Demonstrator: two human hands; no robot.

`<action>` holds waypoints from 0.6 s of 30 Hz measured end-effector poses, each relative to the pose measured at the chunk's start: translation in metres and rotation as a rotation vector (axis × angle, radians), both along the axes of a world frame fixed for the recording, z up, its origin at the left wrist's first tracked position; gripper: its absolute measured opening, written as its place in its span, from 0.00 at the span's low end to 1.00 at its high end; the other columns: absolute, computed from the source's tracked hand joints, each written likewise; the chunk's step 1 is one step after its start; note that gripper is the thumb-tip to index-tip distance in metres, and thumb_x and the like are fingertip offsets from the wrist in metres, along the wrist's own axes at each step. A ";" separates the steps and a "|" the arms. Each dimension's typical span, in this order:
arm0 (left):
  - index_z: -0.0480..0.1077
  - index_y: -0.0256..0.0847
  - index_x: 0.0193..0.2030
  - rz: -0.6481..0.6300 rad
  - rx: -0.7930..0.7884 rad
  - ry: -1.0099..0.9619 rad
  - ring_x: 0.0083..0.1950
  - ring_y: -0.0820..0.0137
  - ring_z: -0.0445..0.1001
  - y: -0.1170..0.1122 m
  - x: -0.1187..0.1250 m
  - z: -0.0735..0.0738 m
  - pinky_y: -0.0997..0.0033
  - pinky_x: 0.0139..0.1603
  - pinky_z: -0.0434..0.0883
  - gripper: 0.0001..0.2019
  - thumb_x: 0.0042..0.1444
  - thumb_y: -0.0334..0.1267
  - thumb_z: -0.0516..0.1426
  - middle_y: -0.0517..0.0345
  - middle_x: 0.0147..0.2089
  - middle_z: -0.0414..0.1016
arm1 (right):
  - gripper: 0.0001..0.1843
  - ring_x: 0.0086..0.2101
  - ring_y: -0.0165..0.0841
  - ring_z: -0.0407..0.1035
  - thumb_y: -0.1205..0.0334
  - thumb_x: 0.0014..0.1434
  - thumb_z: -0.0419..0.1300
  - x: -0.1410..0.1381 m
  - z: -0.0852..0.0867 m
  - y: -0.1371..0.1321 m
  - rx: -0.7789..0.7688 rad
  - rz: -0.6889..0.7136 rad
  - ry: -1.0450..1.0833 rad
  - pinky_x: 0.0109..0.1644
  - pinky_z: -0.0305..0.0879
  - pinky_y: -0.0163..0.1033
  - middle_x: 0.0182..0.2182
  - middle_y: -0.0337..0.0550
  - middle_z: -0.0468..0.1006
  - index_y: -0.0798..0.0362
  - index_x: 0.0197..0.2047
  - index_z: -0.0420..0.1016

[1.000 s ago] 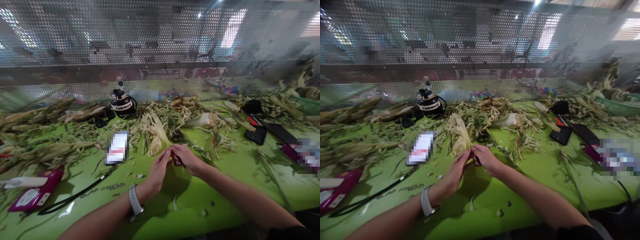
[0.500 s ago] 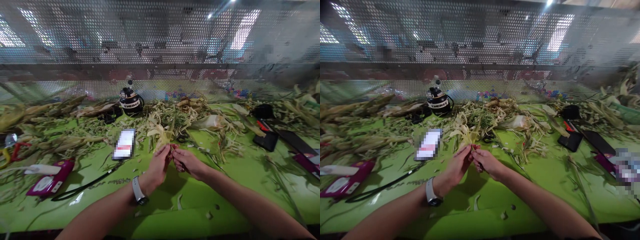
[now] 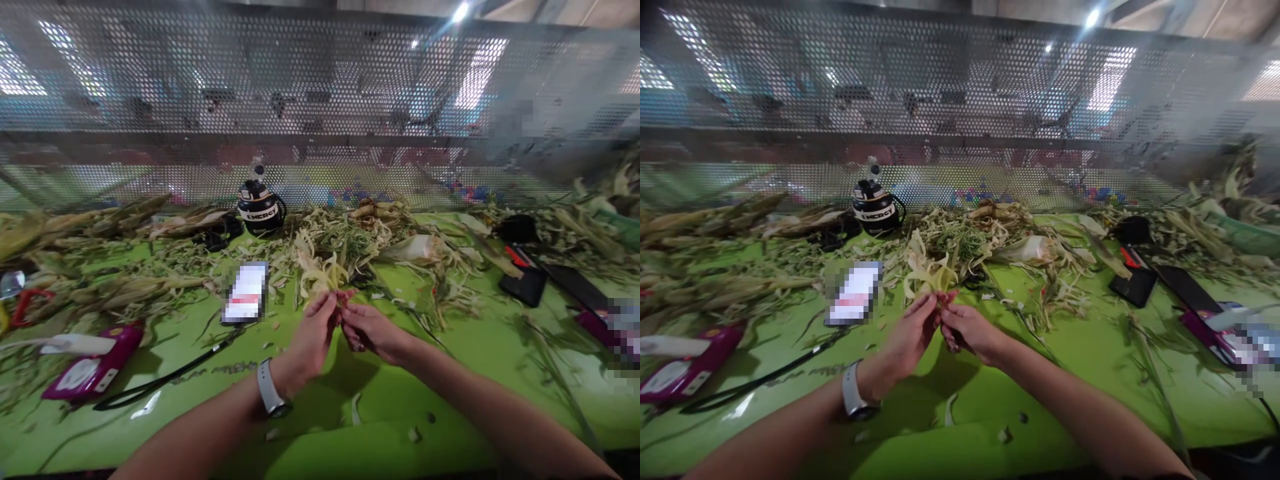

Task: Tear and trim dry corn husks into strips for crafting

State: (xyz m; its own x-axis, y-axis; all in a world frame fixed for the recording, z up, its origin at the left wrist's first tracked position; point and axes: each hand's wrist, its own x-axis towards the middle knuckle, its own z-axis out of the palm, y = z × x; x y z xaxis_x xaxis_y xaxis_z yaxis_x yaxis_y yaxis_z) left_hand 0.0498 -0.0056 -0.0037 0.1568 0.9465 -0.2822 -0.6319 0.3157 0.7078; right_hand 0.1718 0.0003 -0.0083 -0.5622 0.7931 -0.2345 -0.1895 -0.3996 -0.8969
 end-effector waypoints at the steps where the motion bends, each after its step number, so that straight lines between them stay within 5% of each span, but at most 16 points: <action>1: 0.72 0.41 0.31 0.010 0.025 -0.003 0.37 0.69 0.74 0.002 -0.003 0.004 0.71 0.41 0.70 0.01 0.51 0.34 0.58 0.53 0.36 0.76 | 0.21 0.14 0.21 0.52 0.44 0.51 0.60 0.001 0.001 0.000 0.043 0.029 -0.022 0.19 0.49 0.30 0.14 0.28 0.61 0.53 0.27 0.61; 5: 0.70 0.39 0.29 0.141 0.126 -0.032 0.28 0.77 0.71 0.015 -0.021 0.028 0.74 0.39 0.71 0.02 0.49 0.33 0.60 0.63 0.27 0.71 | 0.20 0.18 0.25 0.59 0.44 0.56 0.54 0.019 0.015 0.012 0.297 0.065 -0.305 0.23 0.56 0.32 0.18 0.33 0.65 0.54 0.31 0.67; 10: 0.71 0.37 0.29 0.237 0.166 -0.037 0.24 0.80 0.68 0.033 -0.039 0.060 0.81 0.28 0.69 0.01 0.50 0.30 0.59 0.67 0.21 0.66 | 0.11 0.30 0.33 0.65 0.57 0.60 0.52 0.059 0.041 0.063 0.962 -0.485 -1.006 0.34 0.59 0.37 0.29 0.43 0.72 0.53 0.40 0.70; 13: 0.71 0.35 0.29 0.240 0.149 -0.097 0.24 0.81 0.69 0.040 -0.040 0.070 0.82 0.27 0.69 0.04 0.52 0.26 0.56 0.66 0.21 0.66 | 0.16 0.41 0.40 0.64 0.67 0.58 0.53 0.067 0.042 0.090 1.193 -0.383 -1.343 0.39 0.58 0.39 0.40 0.51 0.72 0.52 0.49 0.70; 18: 0.70 0.34 0.28 0.255 0.093 -0.188 0.24 0.80 0.70 0.048 -0.045 0.077 0.84 0.27 0.70 0.08 0.54 0.24 0.52 0.64 0.20 0.66 | 0.08 0.38 0.38 0.64 0.64 0.57 0.56 0.057 0.052 0.125 1.321 -0.217 -1.375 0.39 0.58 0.39 0.35 0.49 0.73 0.53 0.33 0.78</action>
